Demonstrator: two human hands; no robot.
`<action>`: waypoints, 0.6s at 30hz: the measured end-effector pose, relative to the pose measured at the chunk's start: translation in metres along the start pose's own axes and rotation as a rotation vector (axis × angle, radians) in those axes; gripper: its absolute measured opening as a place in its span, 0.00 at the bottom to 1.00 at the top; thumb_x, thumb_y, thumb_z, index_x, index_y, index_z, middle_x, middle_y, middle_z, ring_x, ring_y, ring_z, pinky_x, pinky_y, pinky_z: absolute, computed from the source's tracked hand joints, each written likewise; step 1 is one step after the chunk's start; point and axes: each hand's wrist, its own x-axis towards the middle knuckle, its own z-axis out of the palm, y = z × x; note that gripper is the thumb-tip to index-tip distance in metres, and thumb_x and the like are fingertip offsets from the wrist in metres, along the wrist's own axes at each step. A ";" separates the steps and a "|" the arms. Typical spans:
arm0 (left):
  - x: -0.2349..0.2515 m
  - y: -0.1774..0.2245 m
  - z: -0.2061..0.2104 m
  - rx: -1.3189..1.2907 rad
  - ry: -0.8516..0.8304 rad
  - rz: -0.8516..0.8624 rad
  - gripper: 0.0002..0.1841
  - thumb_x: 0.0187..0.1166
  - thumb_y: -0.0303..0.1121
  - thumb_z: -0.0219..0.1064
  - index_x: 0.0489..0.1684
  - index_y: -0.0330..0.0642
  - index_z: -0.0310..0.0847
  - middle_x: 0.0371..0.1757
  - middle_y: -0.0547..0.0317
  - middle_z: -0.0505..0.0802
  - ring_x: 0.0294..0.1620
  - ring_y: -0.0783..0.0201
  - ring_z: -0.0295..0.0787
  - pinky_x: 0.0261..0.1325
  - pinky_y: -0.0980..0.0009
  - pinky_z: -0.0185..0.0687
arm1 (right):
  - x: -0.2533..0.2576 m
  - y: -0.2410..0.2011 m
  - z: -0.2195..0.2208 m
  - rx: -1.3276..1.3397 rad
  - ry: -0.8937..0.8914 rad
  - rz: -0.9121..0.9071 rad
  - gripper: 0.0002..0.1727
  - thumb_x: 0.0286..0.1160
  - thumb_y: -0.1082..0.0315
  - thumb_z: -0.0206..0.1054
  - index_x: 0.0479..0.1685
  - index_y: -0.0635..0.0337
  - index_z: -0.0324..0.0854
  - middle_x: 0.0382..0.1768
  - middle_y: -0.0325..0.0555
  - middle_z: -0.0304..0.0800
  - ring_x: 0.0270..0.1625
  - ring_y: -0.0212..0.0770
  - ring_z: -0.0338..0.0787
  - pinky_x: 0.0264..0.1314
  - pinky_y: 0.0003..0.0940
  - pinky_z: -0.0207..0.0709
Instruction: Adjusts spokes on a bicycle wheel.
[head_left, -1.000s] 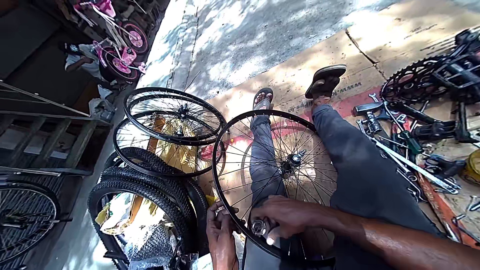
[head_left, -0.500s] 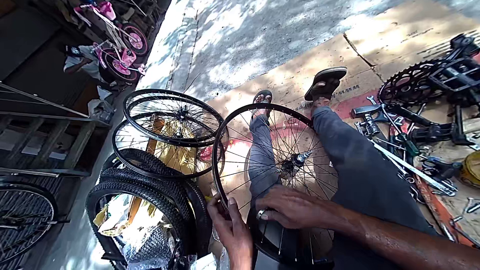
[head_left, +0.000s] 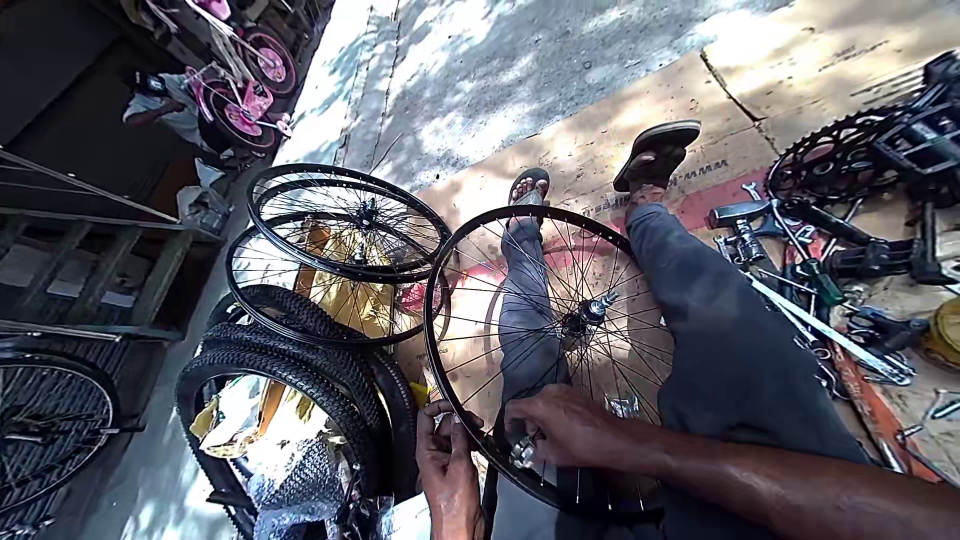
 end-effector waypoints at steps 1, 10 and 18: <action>-0.001 0.002 0.002 -0.009 0.007 -0.008 0.11 0.84 0.19 0.48 0.61 0.32 0.66 0.31 0.47 0.90 0.27 0.57 0.92 0.32 0.65 0.92 | 0.002 -0.001 0.006 -0.080 0.037 -0.010 0.11 0.66 0.70 0.74 0.48 0.56 0.86 0.33 0.49 0.91 0.38 0.52 0.91 0.44 0.57 0.82; 0.001 -0.004 -0.004 0.027 0.004 0.005 0.09 0.86 0.19 0.48 0.56 0.30 0.69 0.31 0.47 0.91 0.30 0.58 0.92 0.34 0.67 0.91 | -0.001 -0.002 -0.002 0.100 -0.012 0.056 0.12 0.68 0.67 0.77 0.48 0.58 0.85 0.38 0.47 0.91 0.41 0.47 0.90 0.47 0.51 0.82; -0.001 -0.002 -0.006 0.036 0.010 -0.036 0.12 0.87 0.22 0.47 0.61 0.29 0.69 0.35 0.40 0.93 0.29 0.54 0.93 0.33 0.65 0.91 | -0.007 0.008 -0.009 -0.043 -0.161 -0.189 0.17 0.82 0.56 0.70 0.56 0.60 0.81 0.43 0.50 0.89 0.49 0.50 0.90 0.62 0.53 0.79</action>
